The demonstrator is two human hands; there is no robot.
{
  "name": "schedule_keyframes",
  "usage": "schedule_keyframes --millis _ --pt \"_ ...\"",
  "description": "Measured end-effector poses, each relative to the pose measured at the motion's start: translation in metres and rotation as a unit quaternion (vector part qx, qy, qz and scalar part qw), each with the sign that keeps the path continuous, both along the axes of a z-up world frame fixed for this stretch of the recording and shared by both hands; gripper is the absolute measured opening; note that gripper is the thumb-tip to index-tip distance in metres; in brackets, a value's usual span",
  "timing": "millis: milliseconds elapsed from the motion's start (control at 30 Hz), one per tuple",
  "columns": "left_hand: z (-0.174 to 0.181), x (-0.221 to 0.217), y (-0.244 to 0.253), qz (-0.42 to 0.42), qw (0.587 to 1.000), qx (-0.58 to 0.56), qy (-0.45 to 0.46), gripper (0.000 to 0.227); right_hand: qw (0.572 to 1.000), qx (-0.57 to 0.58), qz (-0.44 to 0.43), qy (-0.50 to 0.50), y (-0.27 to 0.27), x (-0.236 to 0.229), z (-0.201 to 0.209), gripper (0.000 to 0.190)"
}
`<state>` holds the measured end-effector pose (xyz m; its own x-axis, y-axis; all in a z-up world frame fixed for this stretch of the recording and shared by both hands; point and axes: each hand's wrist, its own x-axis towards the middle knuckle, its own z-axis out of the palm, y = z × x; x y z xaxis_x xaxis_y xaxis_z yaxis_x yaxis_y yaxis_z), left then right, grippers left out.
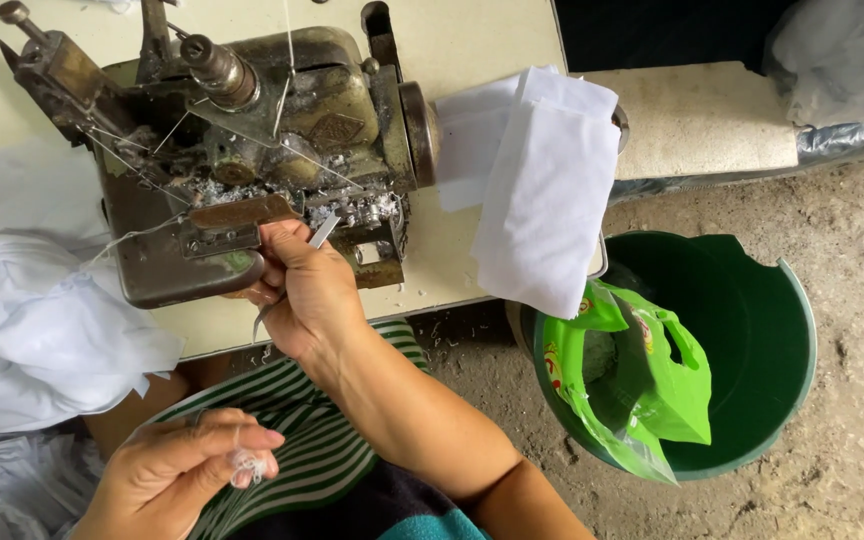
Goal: The person threads an industrial sewing machine using a pair of tweezers to pull the thread through various guides and needles.
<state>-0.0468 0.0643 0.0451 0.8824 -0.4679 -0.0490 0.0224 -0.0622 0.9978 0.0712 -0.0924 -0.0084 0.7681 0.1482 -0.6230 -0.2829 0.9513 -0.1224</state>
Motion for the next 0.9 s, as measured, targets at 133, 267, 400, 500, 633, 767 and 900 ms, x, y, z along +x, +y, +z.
schedule_keyframes --millis 133,267,400,500,633,767,900 --pt "-0.002 0.007 0.004 -0.017 0.997 0.076 0.01 0.024 1.0 -0.01 -0.023 -0.001 0.004 0.001 0.0 0.029" --pt "-0.016 0.004 0.006 0.036 0.996 0.066 0.041 0.021 0.999 -0.022 -0.029 0.028 0.002 0.003 -0.002 0.029" --pt "0.0 0.008 0.0 0.098 0.987 0.125 0.03 0.02 0.997 -0.067 0.0 -0.033 -0.016 -0.015 0.016 0.028" --pt "0.022 0.022 -0.023 0.127 0.953 0.23 -0.153 0.013 0.998 -0.049 -0.025 -0.014 -0.021 -0.021 0.007 0.014" --pt "0.023 0.031 -0.045 0.178 0.904 0.264 -0.285 0.012 0.999 -0.034 -0.036 -0.009 -0.027 -0.02 0.01 0.013" --pt "0.005 0.033 -0.047 0.142 0.973 -0.023 -0.18 0.013 0.998 -0.042 -0.042 0.009 -0.029 -0.02 0.012 0.013" --pt "0.034 0.046 -0.075 -0.046 0.951 -0.253 0.172 0.028 0.999 -0.014 -0.048 0.012 -0.032 -0.018 0.007 0.011"
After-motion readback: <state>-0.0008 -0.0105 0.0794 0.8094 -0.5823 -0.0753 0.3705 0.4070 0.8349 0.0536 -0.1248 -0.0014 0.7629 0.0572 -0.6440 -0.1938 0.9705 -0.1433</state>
